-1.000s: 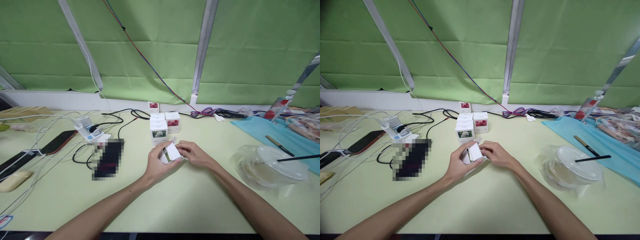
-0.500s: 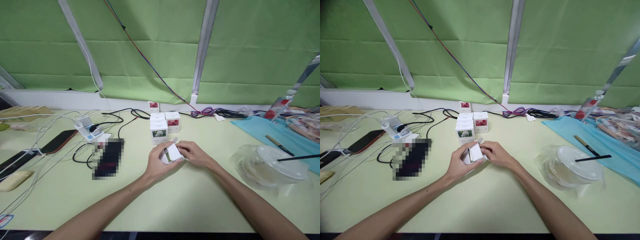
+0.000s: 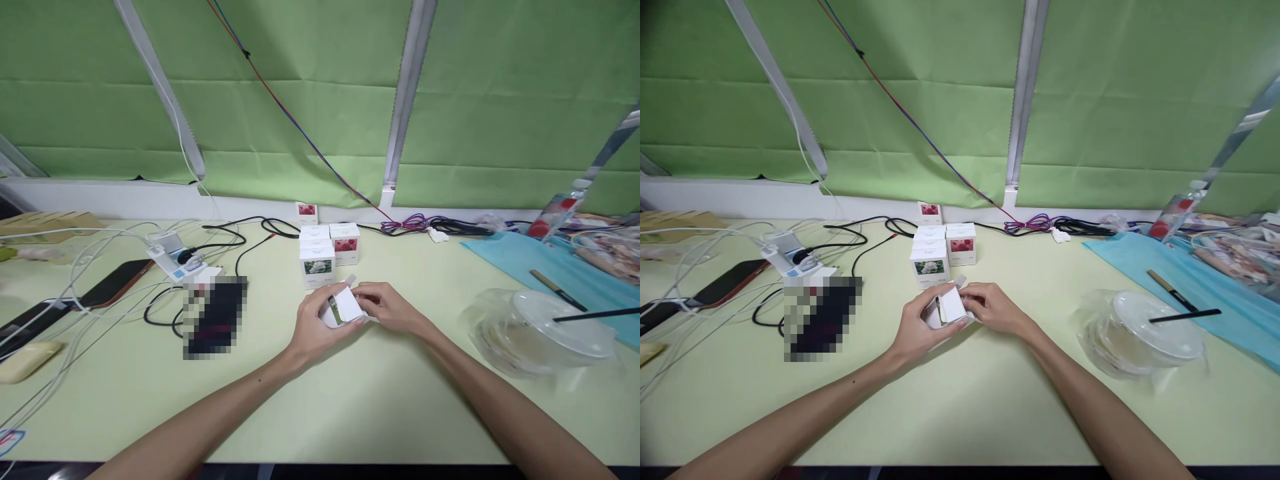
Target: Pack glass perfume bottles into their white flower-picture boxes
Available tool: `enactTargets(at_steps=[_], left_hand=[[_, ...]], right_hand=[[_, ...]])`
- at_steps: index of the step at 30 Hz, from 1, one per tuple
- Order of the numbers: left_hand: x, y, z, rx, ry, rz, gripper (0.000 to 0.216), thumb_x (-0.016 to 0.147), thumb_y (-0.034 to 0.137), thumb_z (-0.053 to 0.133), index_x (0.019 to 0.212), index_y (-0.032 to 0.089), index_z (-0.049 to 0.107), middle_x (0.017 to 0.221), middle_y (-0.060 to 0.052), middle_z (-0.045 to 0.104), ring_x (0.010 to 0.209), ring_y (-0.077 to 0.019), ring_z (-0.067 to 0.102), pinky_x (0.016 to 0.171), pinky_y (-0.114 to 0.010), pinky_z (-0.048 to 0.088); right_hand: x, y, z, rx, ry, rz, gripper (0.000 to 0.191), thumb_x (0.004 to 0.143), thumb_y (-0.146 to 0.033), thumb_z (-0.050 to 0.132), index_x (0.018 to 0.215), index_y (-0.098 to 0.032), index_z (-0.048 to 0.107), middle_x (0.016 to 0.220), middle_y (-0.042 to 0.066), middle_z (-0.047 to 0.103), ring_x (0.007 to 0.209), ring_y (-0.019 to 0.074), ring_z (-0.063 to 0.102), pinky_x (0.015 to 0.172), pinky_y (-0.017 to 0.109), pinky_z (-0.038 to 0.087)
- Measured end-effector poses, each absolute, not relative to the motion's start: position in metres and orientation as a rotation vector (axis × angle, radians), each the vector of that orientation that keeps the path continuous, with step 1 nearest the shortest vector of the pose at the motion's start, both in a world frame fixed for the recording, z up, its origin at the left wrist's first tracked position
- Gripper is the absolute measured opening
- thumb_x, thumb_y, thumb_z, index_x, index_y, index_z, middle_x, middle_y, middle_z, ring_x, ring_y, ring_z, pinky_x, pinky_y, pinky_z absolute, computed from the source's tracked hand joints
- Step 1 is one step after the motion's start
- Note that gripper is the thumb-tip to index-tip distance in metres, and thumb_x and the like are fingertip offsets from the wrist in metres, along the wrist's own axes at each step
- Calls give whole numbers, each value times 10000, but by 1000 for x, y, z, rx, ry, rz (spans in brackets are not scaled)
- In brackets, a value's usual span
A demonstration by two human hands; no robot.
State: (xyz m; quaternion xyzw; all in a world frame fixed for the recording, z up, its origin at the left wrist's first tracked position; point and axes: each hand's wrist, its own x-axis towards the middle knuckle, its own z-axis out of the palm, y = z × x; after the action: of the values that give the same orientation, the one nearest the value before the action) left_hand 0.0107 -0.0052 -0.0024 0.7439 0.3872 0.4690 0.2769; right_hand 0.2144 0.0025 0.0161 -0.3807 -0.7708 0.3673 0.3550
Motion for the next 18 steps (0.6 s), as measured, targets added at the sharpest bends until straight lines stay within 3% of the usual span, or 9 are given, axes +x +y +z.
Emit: enactTargets(at_steps=[18], left_hand=[[10, -4, -3, 2006, 1034, 1247, 600, 710, 419, 873, 1263, 275, 690, 1197, -91, 741, 1034, -263, 712, 930, -419, 580]], right_hand=[[214, 1, 20, -966, -1945, 1052, 263, 951, -291, 566, 1026, -198, 801, 846, 32, 636, 699, 136, 481, 629, 261, 367]])
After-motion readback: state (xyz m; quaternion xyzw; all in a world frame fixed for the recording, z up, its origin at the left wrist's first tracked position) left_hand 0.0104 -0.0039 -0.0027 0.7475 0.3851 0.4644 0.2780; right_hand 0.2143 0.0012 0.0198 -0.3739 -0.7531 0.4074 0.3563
